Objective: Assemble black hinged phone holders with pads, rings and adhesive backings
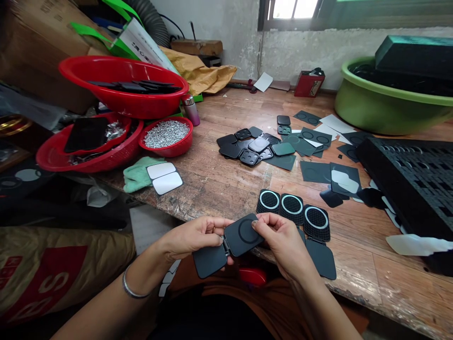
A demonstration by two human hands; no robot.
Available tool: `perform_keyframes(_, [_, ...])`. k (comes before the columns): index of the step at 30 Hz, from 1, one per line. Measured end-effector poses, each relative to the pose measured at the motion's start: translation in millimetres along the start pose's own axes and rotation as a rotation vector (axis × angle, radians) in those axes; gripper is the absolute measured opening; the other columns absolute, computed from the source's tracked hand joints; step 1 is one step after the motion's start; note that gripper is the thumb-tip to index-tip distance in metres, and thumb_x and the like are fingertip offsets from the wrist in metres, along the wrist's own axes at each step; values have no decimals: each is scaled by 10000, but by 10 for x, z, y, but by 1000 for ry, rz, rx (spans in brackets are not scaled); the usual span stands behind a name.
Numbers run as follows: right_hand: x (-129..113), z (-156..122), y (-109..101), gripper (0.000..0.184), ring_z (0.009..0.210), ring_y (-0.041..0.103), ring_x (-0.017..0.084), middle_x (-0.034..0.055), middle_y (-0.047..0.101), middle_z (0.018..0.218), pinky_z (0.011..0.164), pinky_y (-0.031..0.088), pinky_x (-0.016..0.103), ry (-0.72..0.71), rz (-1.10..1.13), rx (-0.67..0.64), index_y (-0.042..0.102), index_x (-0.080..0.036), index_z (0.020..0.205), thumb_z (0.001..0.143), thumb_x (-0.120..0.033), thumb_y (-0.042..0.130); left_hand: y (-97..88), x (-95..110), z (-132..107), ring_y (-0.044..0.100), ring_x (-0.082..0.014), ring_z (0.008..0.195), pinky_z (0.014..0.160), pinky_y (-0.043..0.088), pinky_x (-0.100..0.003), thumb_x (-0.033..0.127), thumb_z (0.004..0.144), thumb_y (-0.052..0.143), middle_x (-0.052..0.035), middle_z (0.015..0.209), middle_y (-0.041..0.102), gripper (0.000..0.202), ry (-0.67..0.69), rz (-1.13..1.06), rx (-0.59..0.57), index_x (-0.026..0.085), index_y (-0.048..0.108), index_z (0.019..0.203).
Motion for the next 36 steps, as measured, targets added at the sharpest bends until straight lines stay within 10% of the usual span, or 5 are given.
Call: perform_keyframes(36, [-25, 1, -11, 406, 718, 479, 89, 40, 565, 854, 624, 431, 185, -15, -28, 44, 542, -116, 678, 623, -418, 809, -6, -1, 27, 694, -197, 755, 635, 558, -233, 89, 779, 543, -131, 982, 672, 586, -2, -11, -15, 188, 481, 1354])
Point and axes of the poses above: each hand's wrist, its own z-axis towards the middle knuckle, its own y-axis out of the palm, x = y × z, the point moved 5 cm from there along z, towards the middle knuckle
